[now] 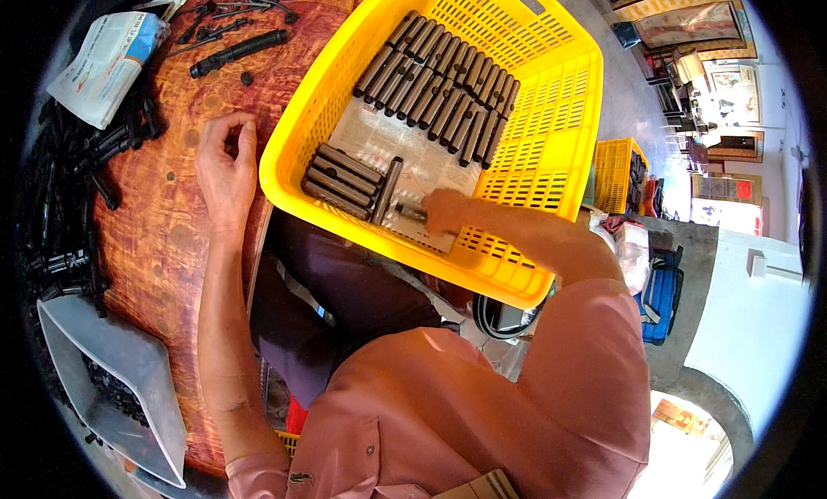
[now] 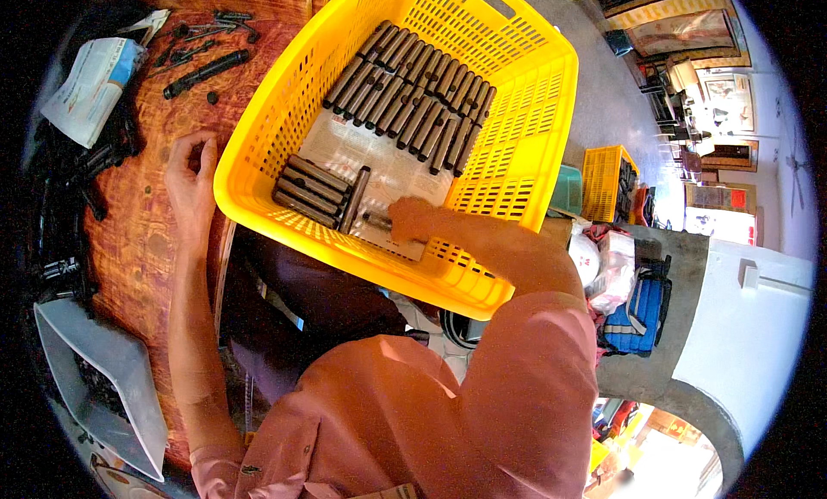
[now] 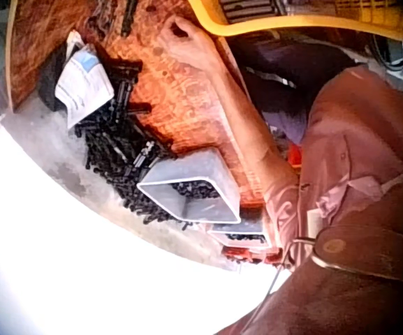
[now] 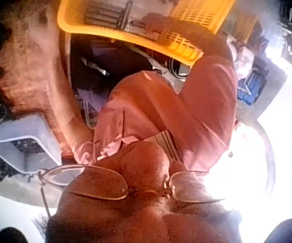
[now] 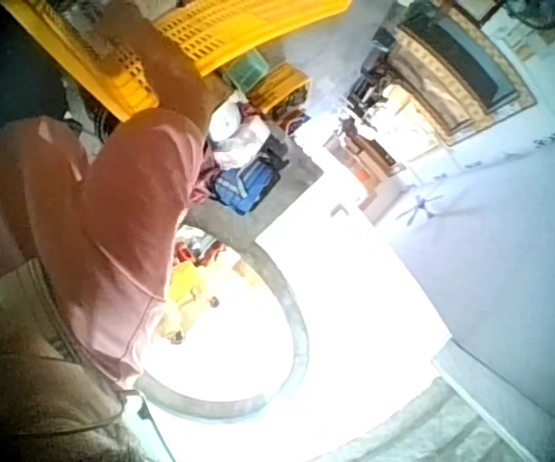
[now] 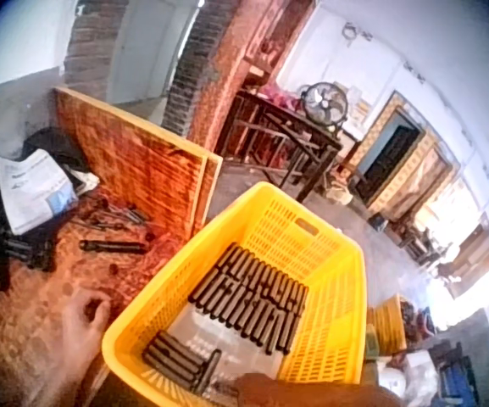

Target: The person arranges cylindrical metal parts into neat rows inside a yellow plastic basket. They pick up each part and place it carefully to form aligned rows. Another person briefly assists by adding more parts to the basket.

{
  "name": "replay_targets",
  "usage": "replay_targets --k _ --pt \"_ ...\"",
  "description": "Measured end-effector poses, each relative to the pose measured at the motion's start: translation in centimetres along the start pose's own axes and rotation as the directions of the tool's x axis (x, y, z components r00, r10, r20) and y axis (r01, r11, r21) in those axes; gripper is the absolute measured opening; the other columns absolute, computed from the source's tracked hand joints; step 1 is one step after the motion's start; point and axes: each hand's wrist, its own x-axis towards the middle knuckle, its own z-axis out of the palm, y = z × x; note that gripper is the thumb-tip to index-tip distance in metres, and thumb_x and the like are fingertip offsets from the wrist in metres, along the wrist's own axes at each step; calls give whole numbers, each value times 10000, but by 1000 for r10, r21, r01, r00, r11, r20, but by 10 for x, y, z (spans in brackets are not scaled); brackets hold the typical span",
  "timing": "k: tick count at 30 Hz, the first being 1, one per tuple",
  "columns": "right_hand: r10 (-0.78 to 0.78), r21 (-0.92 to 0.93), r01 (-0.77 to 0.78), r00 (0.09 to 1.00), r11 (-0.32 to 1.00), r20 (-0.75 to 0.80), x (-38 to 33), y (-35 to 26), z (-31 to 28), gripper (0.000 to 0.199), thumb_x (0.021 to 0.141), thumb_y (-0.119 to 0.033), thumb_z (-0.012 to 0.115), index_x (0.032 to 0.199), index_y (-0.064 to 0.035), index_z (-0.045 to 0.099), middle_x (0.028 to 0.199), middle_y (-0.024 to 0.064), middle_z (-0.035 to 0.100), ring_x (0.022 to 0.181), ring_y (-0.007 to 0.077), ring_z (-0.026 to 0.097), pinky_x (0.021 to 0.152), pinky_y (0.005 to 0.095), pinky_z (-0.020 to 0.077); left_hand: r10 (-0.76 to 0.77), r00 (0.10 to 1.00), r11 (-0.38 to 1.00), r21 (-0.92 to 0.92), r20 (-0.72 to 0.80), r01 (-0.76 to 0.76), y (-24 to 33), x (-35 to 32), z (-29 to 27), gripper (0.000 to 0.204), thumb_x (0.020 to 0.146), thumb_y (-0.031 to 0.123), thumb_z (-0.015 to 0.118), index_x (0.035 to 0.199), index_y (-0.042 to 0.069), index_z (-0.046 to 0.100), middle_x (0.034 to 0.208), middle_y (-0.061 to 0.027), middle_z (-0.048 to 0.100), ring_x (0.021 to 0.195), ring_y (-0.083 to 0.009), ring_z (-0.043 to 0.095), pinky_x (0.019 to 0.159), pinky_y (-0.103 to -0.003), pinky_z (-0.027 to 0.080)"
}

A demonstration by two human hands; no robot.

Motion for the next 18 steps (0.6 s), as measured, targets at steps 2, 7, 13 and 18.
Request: replay_targets --k 2,7,13,18 --pt "56 25 -55 998 998 -15 11 26 -18 402 739 -312 681 935 36 722 755 208 698 762 361 706 661 443 563 -31 1000 999 -10 0 31 3 -1 0 153 947 149 656 1009 16 698 974 -122 657 907 -261 649 803 -346 504" --pt "178 236 -125 959 964 -219 28 110 -57 395 881 -313 612 725 33 720 682 187 708 559 273 707 541 372 571 -34 999 999 -12 7 34 4 1 0 160 947 158 654 1004 16 700 976 -126 659 914 -270 653 808 -352 504" --pt "486 594 -293 853 749 -192 62 121 -37 293 913 -170 562 795 35 734 723 176 721 604 278 716 579 385 593 -16 1000 999 -29 -12 15 -3 -1 1 158 942 151 655 1006 13 700 972 -139 661 920 -293 651 826 -359 502" --pt "482 493 -328 847 806 -225 78 107 -24 309 942 -210 600 840 56 722 755 193 729 620 269 722 588 381 595 -10 1000 1000 19 -14 10 -3 -3 -3 156 942 149 655 1010 15 700 977 -135 660 919 -286 649 825 -362 501"
